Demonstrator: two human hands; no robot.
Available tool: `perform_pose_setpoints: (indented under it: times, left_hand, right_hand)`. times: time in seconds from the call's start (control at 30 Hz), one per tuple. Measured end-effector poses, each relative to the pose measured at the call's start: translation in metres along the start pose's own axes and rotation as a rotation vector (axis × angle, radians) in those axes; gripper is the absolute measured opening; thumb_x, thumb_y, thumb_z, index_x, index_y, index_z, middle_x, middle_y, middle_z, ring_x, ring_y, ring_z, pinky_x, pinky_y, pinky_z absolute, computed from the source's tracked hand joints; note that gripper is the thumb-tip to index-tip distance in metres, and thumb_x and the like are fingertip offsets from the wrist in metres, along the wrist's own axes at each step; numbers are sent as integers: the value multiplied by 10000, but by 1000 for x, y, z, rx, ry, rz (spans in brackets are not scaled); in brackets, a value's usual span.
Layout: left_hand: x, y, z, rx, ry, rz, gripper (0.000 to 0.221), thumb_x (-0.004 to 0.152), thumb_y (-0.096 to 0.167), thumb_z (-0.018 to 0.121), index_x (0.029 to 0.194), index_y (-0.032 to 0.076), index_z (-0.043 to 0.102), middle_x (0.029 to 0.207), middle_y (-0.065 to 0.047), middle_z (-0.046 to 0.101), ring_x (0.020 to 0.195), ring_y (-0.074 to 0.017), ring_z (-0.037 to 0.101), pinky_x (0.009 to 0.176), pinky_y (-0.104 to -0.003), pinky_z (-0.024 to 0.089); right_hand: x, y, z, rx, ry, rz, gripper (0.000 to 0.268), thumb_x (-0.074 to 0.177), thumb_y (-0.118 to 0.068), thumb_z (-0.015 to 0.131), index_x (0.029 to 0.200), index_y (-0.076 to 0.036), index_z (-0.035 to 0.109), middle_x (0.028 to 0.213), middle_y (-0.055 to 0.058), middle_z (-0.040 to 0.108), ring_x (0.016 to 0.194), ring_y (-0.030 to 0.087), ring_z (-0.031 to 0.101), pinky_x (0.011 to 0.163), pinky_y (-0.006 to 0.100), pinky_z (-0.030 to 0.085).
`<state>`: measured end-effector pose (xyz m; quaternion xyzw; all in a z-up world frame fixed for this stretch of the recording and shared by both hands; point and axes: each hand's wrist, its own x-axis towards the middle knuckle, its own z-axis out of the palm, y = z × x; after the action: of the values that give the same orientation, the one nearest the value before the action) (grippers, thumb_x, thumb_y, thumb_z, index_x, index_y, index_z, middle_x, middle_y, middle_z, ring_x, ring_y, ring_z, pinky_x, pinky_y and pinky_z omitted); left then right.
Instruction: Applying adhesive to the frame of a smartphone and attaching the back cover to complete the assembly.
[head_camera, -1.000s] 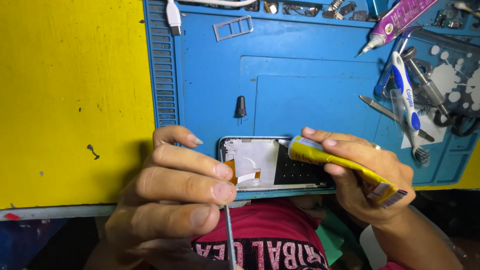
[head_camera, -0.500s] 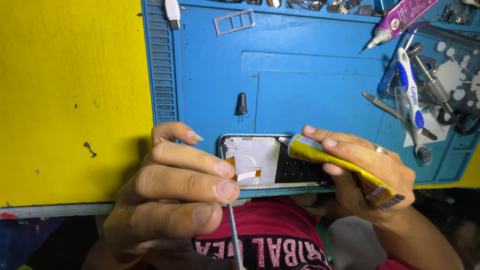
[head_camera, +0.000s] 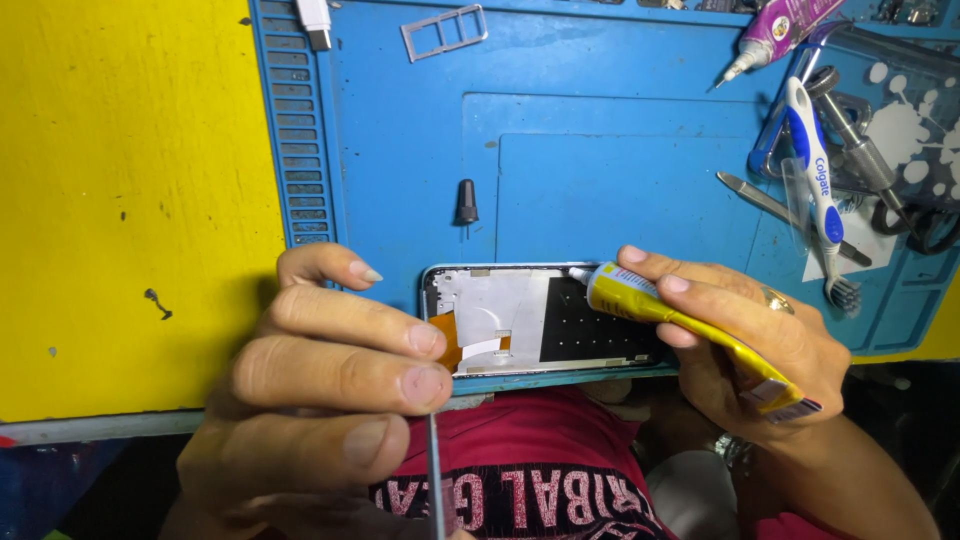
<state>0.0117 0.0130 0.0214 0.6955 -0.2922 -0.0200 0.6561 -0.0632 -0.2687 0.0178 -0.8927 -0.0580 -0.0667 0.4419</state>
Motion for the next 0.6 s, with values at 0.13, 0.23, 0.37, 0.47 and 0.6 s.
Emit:
perform_pose_setpoints:
  times: [0.13,0.23,0.37,0.47,0.6]
  left_hand:
    - [-2,0,6,21,83,-31,116,1126,342,473,1222,301,524,1169,80,658,1084,-127,773,1228,-435,484]
    - [-3,-9,2,46,48,34,132,1113,312,480,1244,315,499,1176,89,638,1081,-126,763,1220,-435,481]
    - [-4,-15,2,41,38,83,130,1133,319,442,1259,321,472,1165,97,618,1064,-111,748,1214,-421,465]
    - [-3,-18,1,39,26,95,108,1120,349,442,1224,335,466,1140,98,619,1044,-108,751,1212,-405,455]
    - [-5,-21,0,56,-12,108,53,1115,344,428,1165,328,435,1105,102,606,1020,-82,756,1190,-397,460]
  right_hand:
    - [0,-3,-4,-22,-11,-31,146,1009,34,520,1120,111,574,1076,297,697,1080,447,802,917,397,705]
    - [-6,3,-7,-12,6,-22,144,995,35,542,1105,117,587,1065,296,690,1081,458,796,948,422,699]
    - [-8,7,-14,-29,-30,-67,162,990,69,549,1140,123,574,1095,320,697,1092,441,787,982,441,691]
    - [-9,12,-15,-69,3,-122,149,984,46,547,1089,143,588,1023,337,698,1022,466,790,923,463,693]
    - [-9,10,-25,-119,-79,-90,168,999,40,534,1134,126,584,1120,351,706,1094,441,784,943,412,661]
